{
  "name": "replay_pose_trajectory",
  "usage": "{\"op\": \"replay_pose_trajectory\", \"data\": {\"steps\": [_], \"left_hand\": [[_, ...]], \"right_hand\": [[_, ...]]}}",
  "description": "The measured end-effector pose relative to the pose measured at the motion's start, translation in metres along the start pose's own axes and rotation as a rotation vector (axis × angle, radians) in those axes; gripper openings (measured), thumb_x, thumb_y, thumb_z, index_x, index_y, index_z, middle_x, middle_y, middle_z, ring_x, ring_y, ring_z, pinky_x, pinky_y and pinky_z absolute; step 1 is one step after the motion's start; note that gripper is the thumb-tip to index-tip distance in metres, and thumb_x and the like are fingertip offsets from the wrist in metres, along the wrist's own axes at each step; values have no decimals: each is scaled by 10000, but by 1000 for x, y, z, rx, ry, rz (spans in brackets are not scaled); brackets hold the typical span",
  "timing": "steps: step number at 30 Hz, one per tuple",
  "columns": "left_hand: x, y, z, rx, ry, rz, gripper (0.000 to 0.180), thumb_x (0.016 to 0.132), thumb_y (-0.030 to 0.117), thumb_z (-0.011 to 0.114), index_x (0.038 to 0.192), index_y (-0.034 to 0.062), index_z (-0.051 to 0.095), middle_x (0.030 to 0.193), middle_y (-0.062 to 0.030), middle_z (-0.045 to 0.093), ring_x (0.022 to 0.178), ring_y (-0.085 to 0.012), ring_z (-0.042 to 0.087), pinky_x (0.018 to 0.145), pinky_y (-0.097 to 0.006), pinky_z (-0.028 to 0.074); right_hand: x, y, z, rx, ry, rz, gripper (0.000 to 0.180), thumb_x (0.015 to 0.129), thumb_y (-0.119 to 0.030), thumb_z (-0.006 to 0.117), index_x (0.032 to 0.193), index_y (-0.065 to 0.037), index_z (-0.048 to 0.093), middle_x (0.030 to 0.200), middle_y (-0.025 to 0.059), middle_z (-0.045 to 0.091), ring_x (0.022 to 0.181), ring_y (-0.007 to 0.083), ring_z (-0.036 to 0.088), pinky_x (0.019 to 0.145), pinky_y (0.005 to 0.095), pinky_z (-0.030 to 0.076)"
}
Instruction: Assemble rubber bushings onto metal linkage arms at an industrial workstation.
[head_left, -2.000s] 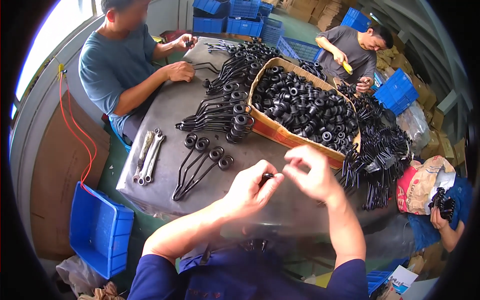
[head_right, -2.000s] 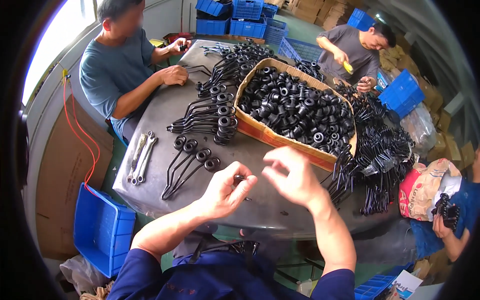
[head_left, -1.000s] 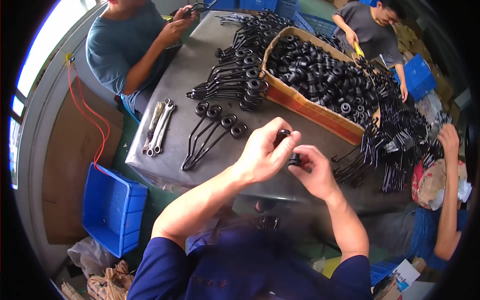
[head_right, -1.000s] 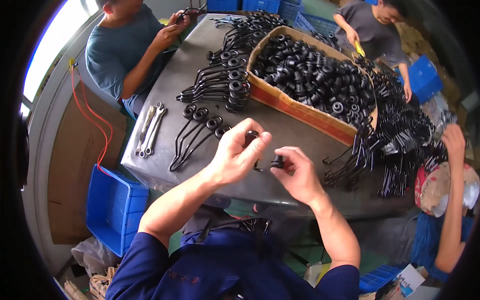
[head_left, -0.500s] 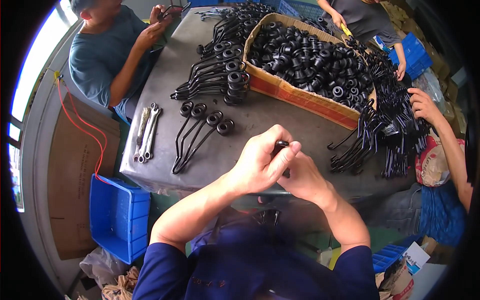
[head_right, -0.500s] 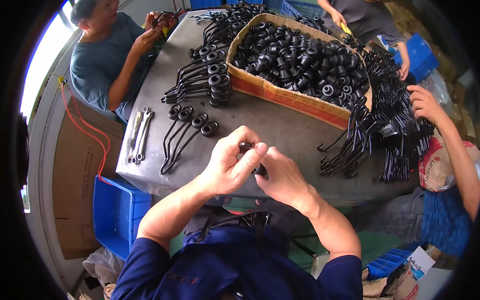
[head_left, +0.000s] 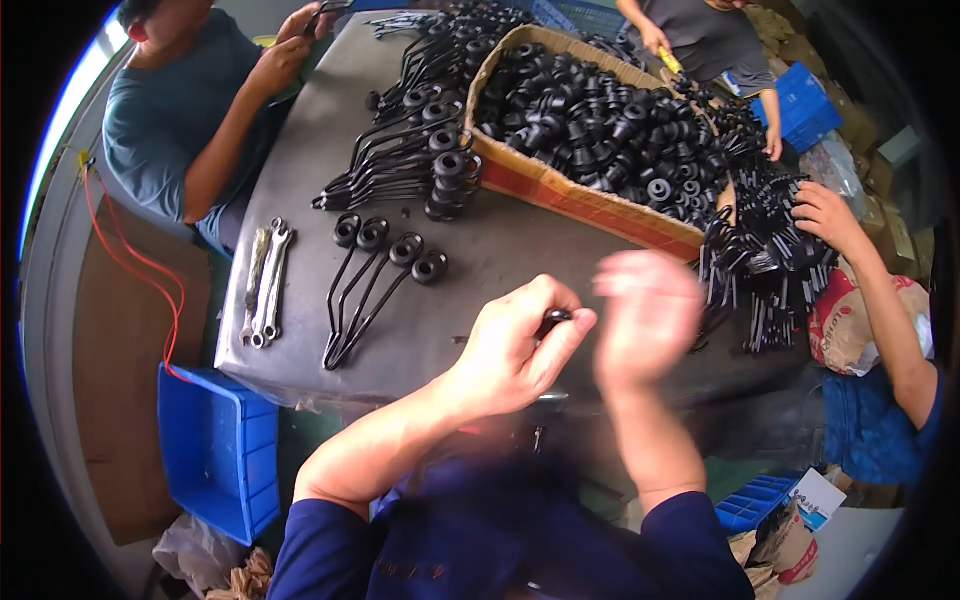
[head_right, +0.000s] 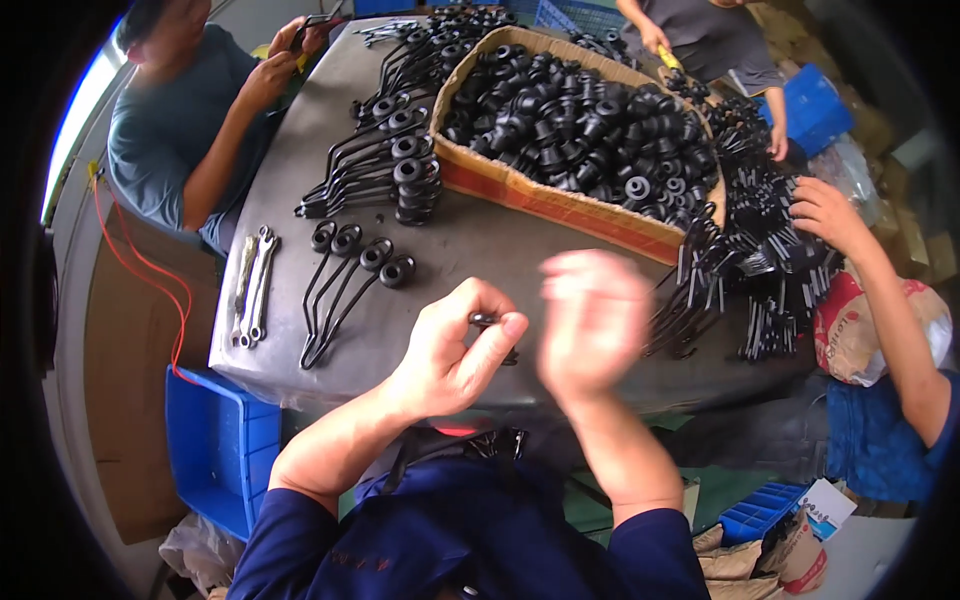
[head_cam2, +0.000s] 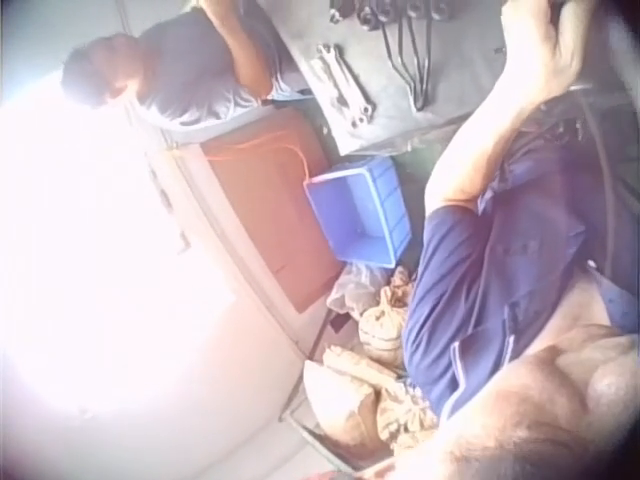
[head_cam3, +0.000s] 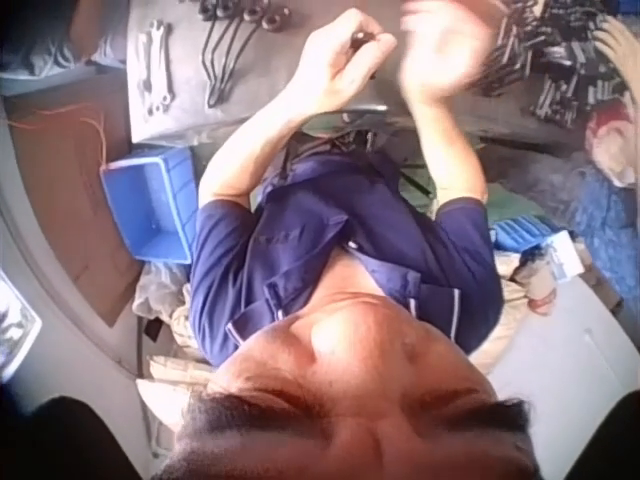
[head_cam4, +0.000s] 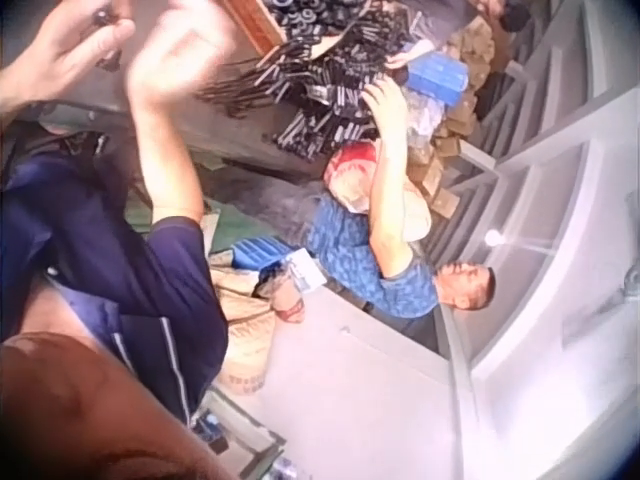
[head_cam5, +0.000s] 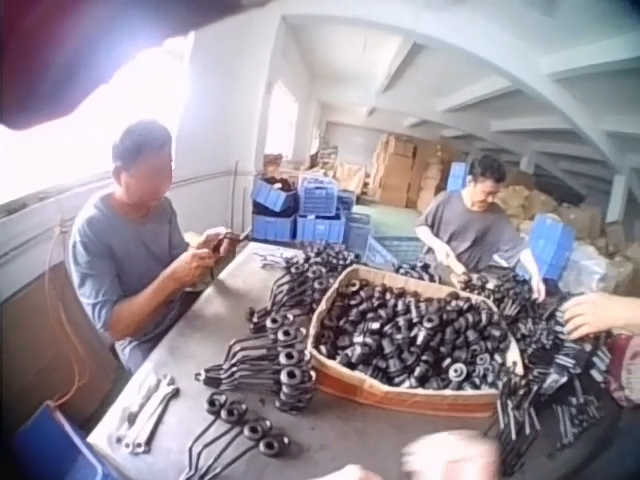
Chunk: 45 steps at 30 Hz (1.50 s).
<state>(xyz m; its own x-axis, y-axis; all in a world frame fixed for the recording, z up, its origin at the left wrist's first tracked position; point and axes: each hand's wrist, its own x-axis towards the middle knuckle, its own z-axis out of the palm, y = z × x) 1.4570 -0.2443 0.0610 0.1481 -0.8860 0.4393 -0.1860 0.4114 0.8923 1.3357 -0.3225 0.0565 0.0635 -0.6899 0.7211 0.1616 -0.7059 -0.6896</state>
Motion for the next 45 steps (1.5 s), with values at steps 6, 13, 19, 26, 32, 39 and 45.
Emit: {"op": "replay_pose_trajectory", "data": {"steps": [6, 13, 19, 26, 32, 39, 45], "left_hand": [[0, -5, -7, -48, 52, 77, 102, 987, 100, 599, 953, 17, 551, 732, -14, 552, 645, -74, 496, 582, -236, 430], [-5, 4, -7, 2, 26, -21, 114, 984, 91, 609, 944, 10, 539, 705, -22, 552, 608, -68, 488, 553, -235, 423], [-6, 1, -7, -3, 63, -38, 129, 976, 92, 623, 945, 2, 536, 700, -36, 566, 606, -87, 534, 560, -246, 453], [-8, 4, -7, 14, 18, -4, 150, 979, 119, 624, 967, 1, 532, 704, -61, 575, 614, -119, 557, 575, -268, 470], [1, -2, -12, -141, 247, -249, 92, 1008, 126, 563, 1005, 40, 531, 758, -19, 624, 677, -74, 556, 628, -246, 461], [-8, -9, 8, -400, 590, -91, 65, 1029, 75, 480, 1088, 55, 498, 1087, -103, 608, 1014, -170, 607, 866, -306, 479], [-47, 15, -25, 511, 148, 285, 343, 735, -38, 765, 996, 17, 548, 998, -167, 627, 1067, -396, 624, 923, -455, 511]], "right_hand": [[-26, 49, 20, -230, -597, -124, 254, 797, -55, 699, 1037, -49, 618, 871, 102, 662, 764, 316, 648, 658, 392, 522], [94, 40, -20, -656, -449, 27, 104, 852, -63, 679, 949, -24, 679, 841, 128, 668, 693, 282, 649, 651, 360, 535], [134, 77, -43, -1017, -643, 528, 337, 798, -343, 756, 855, -15, 707, 826, 157, 715, 781, 277, 694, 741, 381, 533], [139, 99, -61, -766, -582, 537, 250, 754, -178, 810, 880, 3, 693, 798, 85, 689, 745, 141, 647, 708, 293, 530], [110, 23, -63, -29, -375, 617, 245, 948, -44, 614, 1181, 8, 560, 1059, 89, 628, 900, 171, 669, 731, 308, 605], [-10, 15, -92, 297, -506, 770, 274, 927, 41, 596, 1192, -15, 551, 1136, 84, 574, 983, 188, 643, 845, 357, 586], [-39, 7, -87, 206, -525, 750, 383, 850, 99, 691, 1211, 14, 595, 1198, 56, 547, 1005, 129, 607, 878, 271, 536]]}}
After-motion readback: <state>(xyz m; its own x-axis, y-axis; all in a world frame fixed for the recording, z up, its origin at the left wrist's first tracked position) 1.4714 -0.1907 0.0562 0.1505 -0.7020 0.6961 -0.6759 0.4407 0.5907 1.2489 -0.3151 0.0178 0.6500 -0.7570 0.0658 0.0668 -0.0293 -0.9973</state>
